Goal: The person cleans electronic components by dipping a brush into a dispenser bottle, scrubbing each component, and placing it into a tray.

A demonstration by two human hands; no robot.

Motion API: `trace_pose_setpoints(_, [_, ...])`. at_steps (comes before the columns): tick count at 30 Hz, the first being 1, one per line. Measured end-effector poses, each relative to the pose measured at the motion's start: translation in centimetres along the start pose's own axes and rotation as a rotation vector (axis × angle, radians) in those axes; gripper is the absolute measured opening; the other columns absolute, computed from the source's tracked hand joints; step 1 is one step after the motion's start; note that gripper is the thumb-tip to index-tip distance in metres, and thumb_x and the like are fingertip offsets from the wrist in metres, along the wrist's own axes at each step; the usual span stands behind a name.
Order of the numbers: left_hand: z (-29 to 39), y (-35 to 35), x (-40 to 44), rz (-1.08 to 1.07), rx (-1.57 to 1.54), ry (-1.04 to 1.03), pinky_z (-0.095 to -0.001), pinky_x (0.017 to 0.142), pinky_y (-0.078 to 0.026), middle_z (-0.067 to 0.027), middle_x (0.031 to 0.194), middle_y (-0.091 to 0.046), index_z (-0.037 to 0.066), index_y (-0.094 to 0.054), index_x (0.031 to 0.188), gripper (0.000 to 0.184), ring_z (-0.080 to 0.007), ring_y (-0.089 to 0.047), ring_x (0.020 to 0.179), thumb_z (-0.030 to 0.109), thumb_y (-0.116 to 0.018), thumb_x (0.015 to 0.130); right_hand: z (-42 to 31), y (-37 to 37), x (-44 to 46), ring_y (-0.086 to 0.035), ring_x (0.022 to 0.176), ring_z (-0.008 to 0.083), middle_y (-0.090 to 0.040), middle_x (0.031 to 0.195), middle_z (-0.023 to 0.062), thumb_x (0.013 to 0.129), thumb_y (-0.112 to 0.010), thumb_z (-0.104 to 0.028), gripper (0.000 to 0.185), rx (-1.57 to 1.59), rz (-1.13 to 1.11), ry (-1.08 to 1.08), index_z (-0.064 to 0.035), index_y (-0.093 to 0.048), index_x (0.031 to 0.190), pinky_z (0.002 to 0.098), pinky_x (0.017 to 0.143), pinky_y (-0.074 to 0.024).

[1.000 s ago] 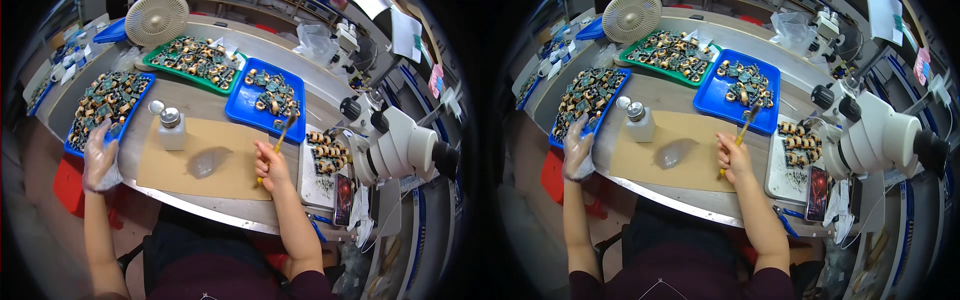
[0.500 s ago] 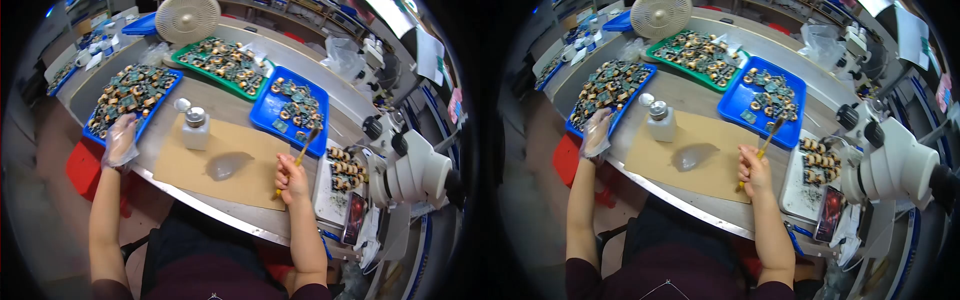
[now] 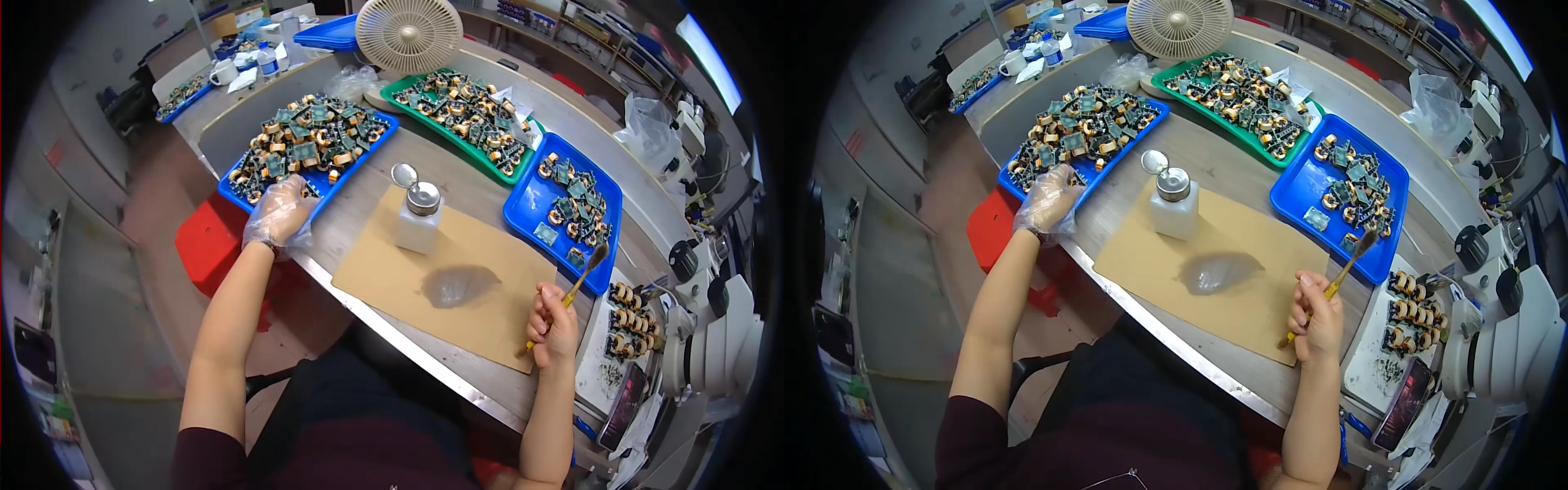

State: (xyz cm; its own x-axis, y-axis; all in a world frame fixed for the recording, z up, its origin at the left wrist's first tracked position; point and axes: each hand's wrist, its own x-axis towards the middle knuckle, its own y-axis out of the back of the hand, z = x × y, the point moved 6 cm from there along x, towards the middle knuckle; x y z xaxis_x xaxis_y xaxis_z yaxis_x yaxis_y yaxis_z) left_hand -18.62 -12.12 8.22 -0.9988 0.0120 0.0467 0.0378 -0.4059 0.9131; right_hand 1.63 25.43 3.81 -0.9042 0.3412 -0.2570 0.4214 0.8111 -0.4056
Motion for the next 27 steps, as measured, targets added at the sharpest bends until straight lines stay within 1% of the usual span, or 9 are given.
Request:
trace_pose_setpoints(6, [-1.1,-0.6,0.4,0.144,-0.076,-0.099,-0.0399,0.086,-0.043,-0.0206,0.107,-0.057,0.001,-0.056,0.1,0.038,-0.0338,-0.055,0.101,0.031,-0.061,0.078,-0.1,0.0,0.0,-0.034,0.042,0.0028,-0.049,0.071,-0.0015,0.088,-0.055,-0.017,0.014,0.003,-0.018,0.005,-0.0072,-0.055,0.098,0.0162,0.033,-0.0208])
trace_pose_setpoints(13, [-1.1,-0.6,0.3,0.042,-0.034,-0.034,-0.0372,0.092,-0.041,-0.0176,0.115,-0.055,0.004,-0.057,0.107,0.039,-0.0316,-0.053,0.106,0.028,-0.062,0.077,-0.3,0.1,-0.1,-0.033,0.042,0.0024,-0.048,0.071,-0.0024,0.087,-0.057,-0.013,0.02,-0.12,0.037,0.069,-0.0062,-0.054,0.105,0.0167,0.034,-0.021])
trace_pose_setpoints(16, [-1.5,-1.1,0.5,0.047,-0.086,-0.045,-0.0365,0.094,-0.04,-0.0171,0.118,-0.055,0.004,-0.056,0.112,0.042,-0.0311,-0.053,0.108,0.025,-0.062,0.077,-0.7,0.8,0.2,-0.042,0.052,0.0046,-0.05,0.08,0.0002,0.083,-0.06,-0.009,0.032,-0.238,0.016,0.145,-0.0041,-0.051,0.113,0.0181,0.04,-0.0302])
trace_pose_setpoints(18, [-1.6,-1.2,0.4,0.061,-0.122,-0.058,-0.0364,0.094,-0.04,-0.0171,0.119,-0.054,0.004,-0.055,0.115,0.043,-0.0308,-0.053,0.109,0.023,-0.062,0.077,-1.8,1.1,0.4,-0.052,0.076,0.0094,-0.052,0.096,0.0046,0.083,-0.061,-0.011,0.044,-0.619,0.103,0.364,-0.0036,-0.046,0.123,0.0206,0.059,-0.0432])
trace_pose_setpoints(19, [-1.5,-0.8,0.2,0.118,-0.128,-0.092,-0.036,0.093,-0.041,-0.0174,0.117,-0.056,0.003,-0.055,0.115,0.044,-0.0304,-0.054,0.107,0.023,-0.061,0.076,-2.3,1.2,0.0,-0.052,0.1,0.0187,-0.05,0.111,0.01,0.08,-0.063,-0.011,0.049,-0.758,0.143,0.397,-0.0025,-0.046,0.125,0.0291,0.083,-0.0444])
trace_pose_setpoints(20, [-1.4,-0.5,0.1,0.176,-0.134,-0.125,-0.0357,0.092,-0.042,-0.0178,0.114,-0.057,0.003,-0.055,0.115,0.045,-0.03,-0.055,0.105,0.023,-0.06,0.075,-2.3,1.4,-0.1,-0.052,0.1,0.0187,-0.05,0.111,0.01,0.08,-0.063,-0.011,0.049,-0.761,0.142,0.393,-0.0025,-0.046,0.125,0.0291,0.083,-0.0444])
trace_pose_setpoints(22, [-2.1,-0.3,-0.1,0.302,-0.28,-0.18,-0.0352,0.085,-0.046,-0.016,0.106,-0.059,0.003,-0.056,0.113,0.045,-0.0279,-0.058,0.096,0.02,-0.062,0.072,-3.3,1.6,-0.6,-0.052,0.106,0.0251,-0.05,0.117,0.013,0.077,-0.064,-0.009,0.048,-1.294,0.273,0.611,-0.0018,-0.049,0.121,0.0337,0.089,-0.0426])
trace_pose_setpoints(26, [-2.4,0.8,-1.5,0.506,-0.435,-0.308,-0.0331,0.078,-0.048,-0.0131,0.1,-0.06,0.004,-0.055,0.112,0.046,-0.0237,-0.059,0.088,0.018,-0.067,0.07,-5.3,0.9,-1.6,-0.049,0.11,0.0255,-0.051,0.118,0.0133,0.075,-0.065,-0.009,0.047,-1.205,0.268,0.889,-0.0037,-0.053,0.12,0.0354,0.094,-0.0388])
trace_pose_setpoints(27, [-2.6,1.1,-1.8,0.557,-0.425,-0.373,-0.0325,0.076,-0.048,-0.0116,0.099,-0.06,0.005,-0.055,0.111,0.046,-0.0227,-0.058,0.086,0.02,-0.069,0.07,-7.4,-0.1,-3.3,-0.048,0.111,0.0249,-0.052,0.115,0.0124,0.076,-0.063,-0.005,0.05,-1.104,0.39,0.813,-0.0023,-0.05,0.124,0.0352,0.094,-0.0383])
